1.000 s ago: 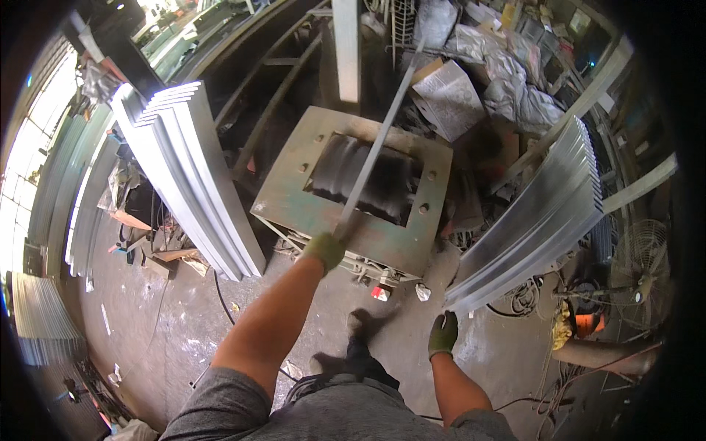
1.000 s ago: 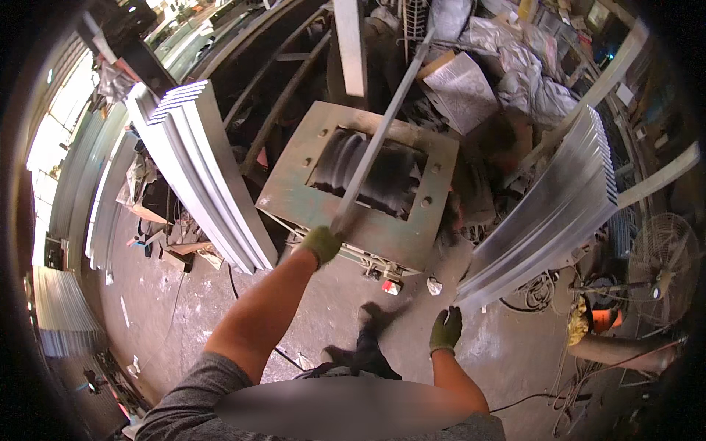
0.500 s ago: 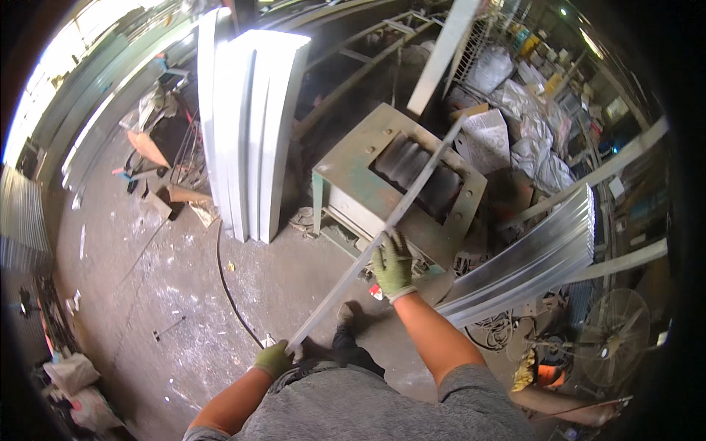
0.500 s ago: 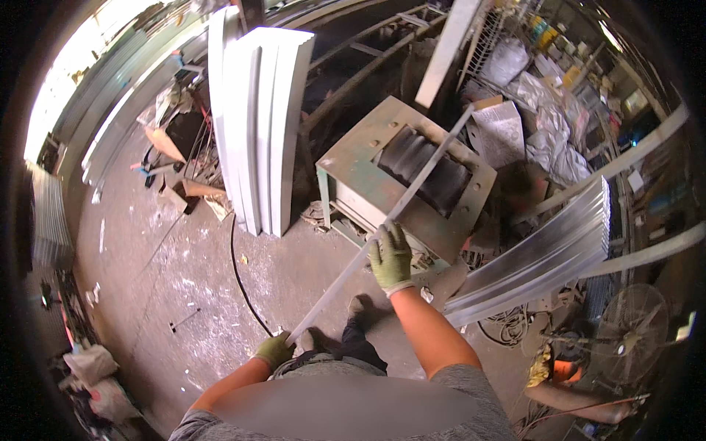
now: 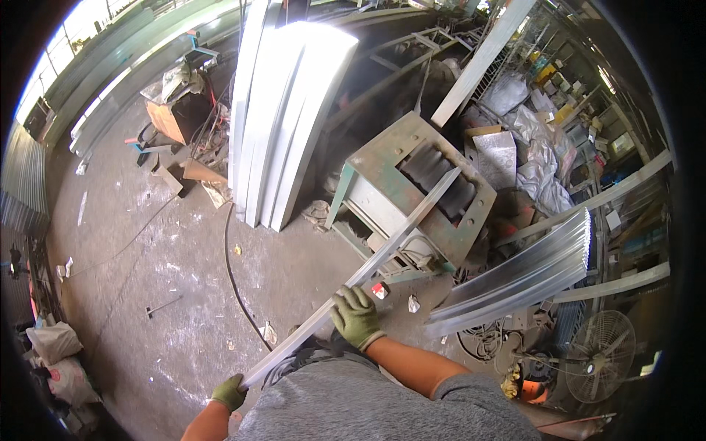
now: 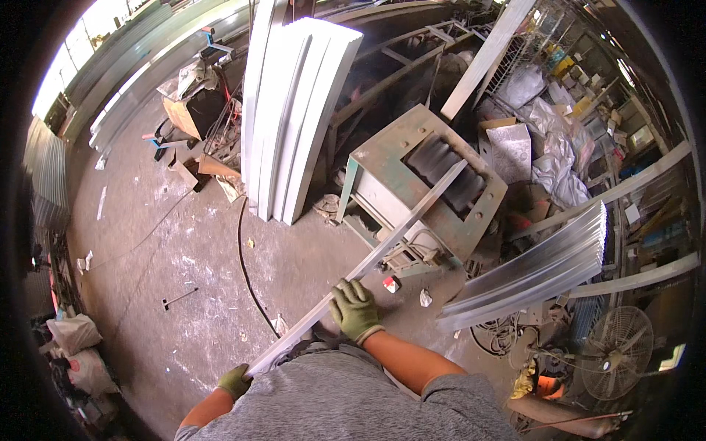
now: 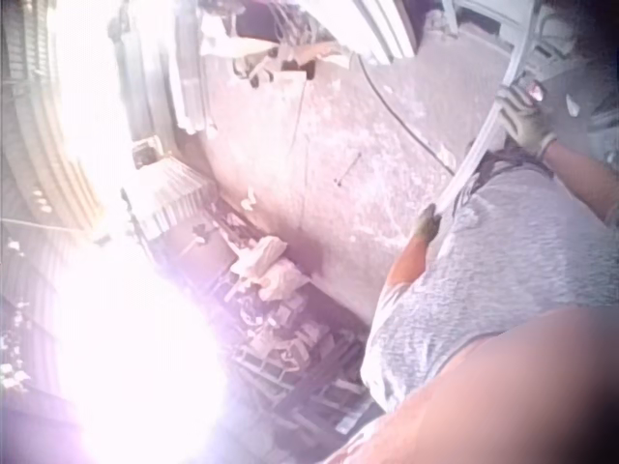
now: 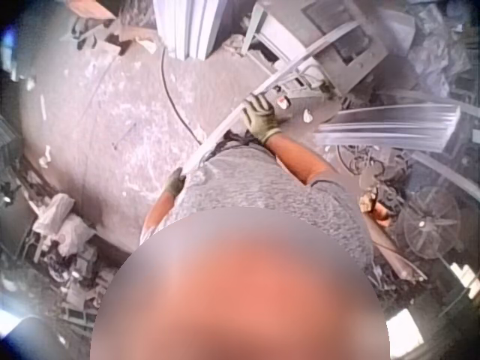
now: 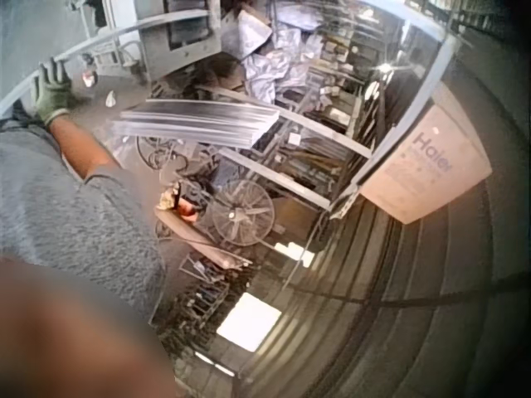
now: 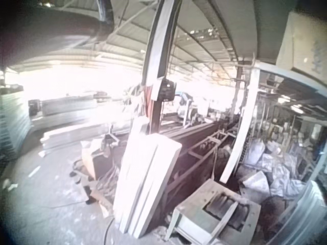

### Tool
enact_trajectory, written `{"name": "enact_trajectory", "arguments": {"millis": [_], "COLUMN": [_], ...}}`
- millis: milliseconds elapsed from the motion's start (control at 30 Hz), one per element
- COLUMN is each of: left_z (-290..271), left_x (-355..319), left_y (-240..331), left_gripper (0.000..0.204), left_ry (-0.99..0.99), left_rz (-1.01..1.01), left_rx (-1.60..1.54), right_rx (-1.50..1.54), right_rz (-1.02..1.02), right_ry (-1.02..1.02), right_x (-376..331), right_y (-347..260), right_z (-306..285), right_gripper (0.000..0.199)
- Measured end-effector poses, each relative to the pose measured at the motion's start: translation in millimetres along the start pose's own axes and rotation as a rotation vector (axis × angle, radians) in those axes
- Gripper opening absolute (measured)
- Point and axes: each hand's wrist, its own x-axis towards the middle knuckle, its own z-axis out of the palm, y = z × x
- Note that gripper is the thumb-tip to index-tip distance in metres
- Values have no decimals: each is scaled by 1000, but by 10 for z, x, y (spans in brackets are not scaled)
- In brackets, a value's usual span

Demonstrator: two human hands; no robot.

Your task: The person repeatedly feeds long metal bars into a bench grinder, pulls them back, and stacks them against a nearby rack. The cycle of grinding and stacking continues throughout the clip.

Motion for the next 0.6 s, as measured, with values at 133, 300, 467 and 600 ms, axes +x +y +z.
{"name": "enact_trajectory", "arguments": {"millis": [133,300,467,600], "left_z": [-24,-68,-433,-797], "left_x": [3,679,1273,1583], "left_y": [-116,558,1872,2717], "left_gripper": [36,49,39,43], "left_ry": [-9,-57,186,232], "left_rz": [-55,-74,-66,-68], "left_rx": [26,-151,-251,-247], "right_rx": [18,-42,-163,-206], "right_rz": [5,147,175,211], "right_ry": [15,60,232,315], "right_x": [-21,243,961,1495], "right_y": [-42,553,1703,2451], "right_z": [96,22,-294,-404], "right_gripper": [37,47,50,43]}}
